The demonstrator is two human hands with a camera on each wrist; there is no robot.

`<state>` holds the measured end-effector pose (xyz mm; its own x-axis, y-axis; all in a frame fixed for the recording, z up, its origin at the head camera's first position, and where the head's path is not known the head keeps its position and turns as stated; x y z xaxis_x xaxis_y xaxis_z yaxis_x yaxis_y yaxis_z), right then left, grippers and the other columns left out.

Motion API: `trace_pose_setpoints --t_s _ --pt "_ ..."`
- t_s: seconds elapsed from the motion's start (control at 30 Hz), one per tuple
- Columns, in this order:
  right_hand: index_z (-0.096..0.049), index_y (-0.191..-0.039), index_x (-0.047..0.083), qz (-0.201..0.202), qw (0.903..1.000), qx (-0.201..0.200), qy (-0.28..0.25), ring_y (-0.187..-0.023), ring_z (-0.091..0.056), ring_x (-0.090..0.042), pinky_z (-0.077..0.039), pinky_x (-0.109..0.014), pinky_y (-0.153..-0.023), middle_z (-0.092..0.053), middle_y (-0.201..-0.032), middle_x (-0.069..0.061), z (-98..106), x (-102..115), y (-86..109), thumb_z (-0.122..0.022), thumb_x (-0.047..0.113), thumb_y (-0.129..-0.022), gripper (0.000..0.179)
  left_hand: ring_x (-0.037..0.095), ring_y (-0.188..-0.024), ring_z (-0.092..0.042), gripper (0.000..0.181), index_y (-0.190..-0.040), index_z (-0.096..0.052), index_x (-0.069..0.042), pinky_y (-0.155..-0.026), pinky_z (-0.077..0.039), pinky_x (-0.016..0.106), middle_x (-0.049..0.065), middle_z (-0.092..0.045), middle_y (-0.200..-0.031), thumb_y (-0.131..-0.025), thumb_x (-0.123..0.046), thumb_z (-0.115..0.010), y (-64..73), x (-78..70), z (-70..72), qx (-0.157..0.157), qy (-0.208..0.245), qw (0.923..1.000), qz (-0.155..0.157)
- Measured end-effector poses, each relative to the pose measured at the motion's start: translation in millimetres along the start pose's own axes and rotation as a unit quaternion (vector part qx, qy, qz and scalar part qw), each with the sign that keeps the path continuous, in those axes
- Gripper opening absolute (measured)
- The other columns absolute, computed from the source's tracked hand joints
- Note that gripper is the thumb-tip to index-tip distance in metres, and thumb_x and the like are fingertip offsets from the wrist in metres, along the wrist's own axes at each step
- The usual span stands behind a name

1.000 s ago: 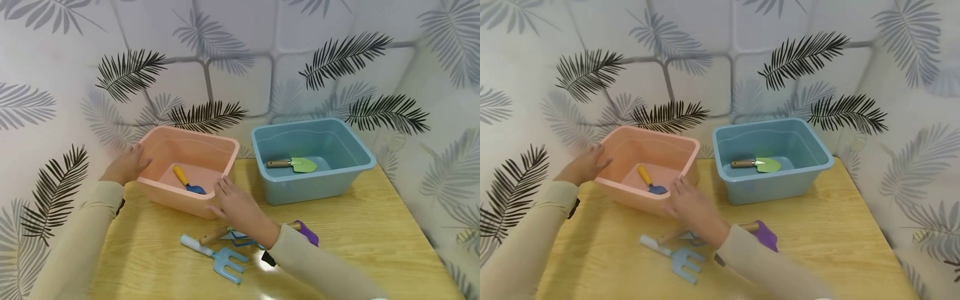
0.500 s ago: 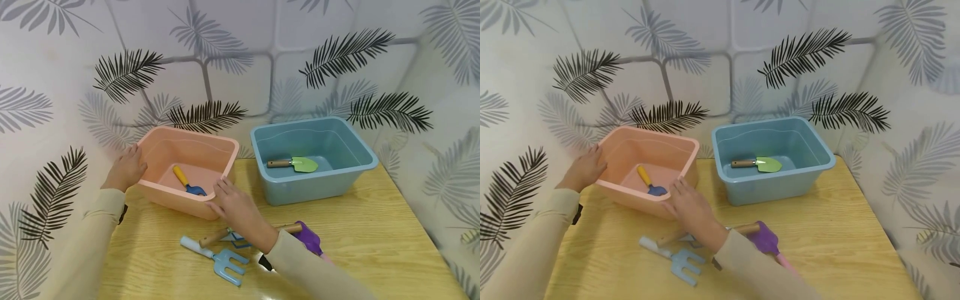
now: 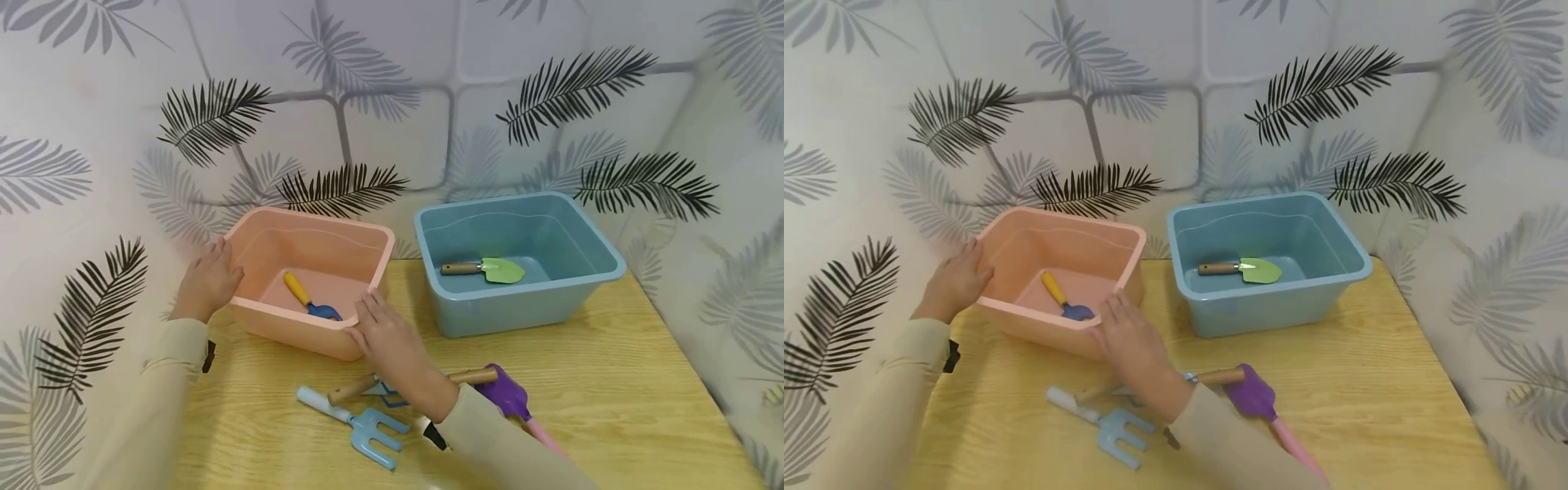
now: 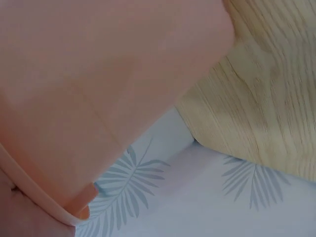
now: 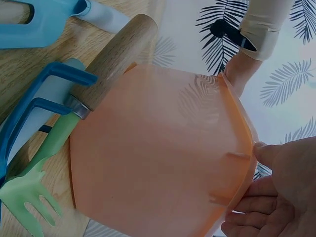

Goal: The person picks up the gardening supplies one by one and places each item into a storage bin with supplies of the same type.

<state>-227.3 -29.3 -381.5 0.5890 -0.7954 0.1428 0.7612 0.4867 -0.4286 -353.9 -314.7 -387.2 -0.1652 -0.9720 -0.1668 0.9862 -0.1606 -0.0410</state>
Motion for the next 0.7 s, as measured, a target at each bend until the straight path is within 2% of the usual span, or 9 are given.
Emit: trace_pose_setpoints --t_s 0.27,0.47,0.6,0.7 --pt "-0.051 -0.130 -0.002 0.008 0.9996 -0.011 -0.024 -0.128 -0.039 -0.028 -0.040 -0.036 -0.098 -0.048 -0.135 -0.016 3.0 -4.0 3.6 -0.050 0.039 -0.095 0.054 0.047 -0.133 -0.015 0.062 -0.141 -0.015 0.015 -0.103 -0.018 0.059 0.035 -0.015 -0.144 -0.099 -0.029 -0.028 13.8 -4.3 0.9 -0.040 -0.003 0.9992 0.005" --pt "-0.053 -0.128 -0.002 0.029 0.9986 -0.030 -0.032 -0.127 -0.041 -0.028 -0.043 -0.036 -0.095 -0.049 -0.133 -0.016 6.0 -4.9 9.2 -0.054 0.038 -0.093 0.053 0.045 -0.134 -0.014 0.063 -0.142 -0.015 0.014 -0.103 -0.017 0.060 0.034 -0.013 -0.145 -0.099 -0.030 -0.031 28.4 -4.6 2.1 -0.060 0.015 0.9978 0.024" --pt "-0.054 -0.127 -0.001 0.031 0.9975 -0.048 -0.043 -0.126 -0.043 -0.028 -0.050 -0.036 -0.085 -0.050 -0.133 -0.016 10.8 -9.2 10.7 -0.057 0.037 -0.091 0.052 0.044 -0.135 -0.012 0.063 -0.142 -0.014 0.013 -0.104 -0.015 0.060 0.032 -0.012 -0.147 -0.098 -0.030 -0.030 31.6 -8.0 2.7 -0.067 0.028 0.9967 0.035" --pt "-0.054 -0.128 0.000 0.028 0.9972 -0.046 -0.052 -0.126 -0.042 -0.027 -0.052 -0.034 -0.081 -0.048 -0.134 -0.015 12.0 -13.8 11.2 -0.058 0.036 -0.091 0.053 0.044 -0.135 -0.013 0.063 -0.141 -0.016 0.013 -0.103 -0.015 0.060 0.033 -0.014 -0.146 -0.098 -0.031 -0.029 33.8 -11.0 1.4 -0.065 0.028 0.9967 0.040"
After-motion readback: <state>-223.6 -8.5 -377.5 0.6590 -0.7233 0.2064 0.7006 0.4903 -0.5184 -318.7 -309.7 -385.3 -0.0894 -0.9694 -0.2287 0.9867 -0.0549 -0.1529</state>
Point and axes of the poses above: each hand's wrist, its own y-axis away from the middle knuckle, its own z-axis out of the back of the hand, x = y × z, the point moved 8 cm from there along -y, towards the middle knuckle
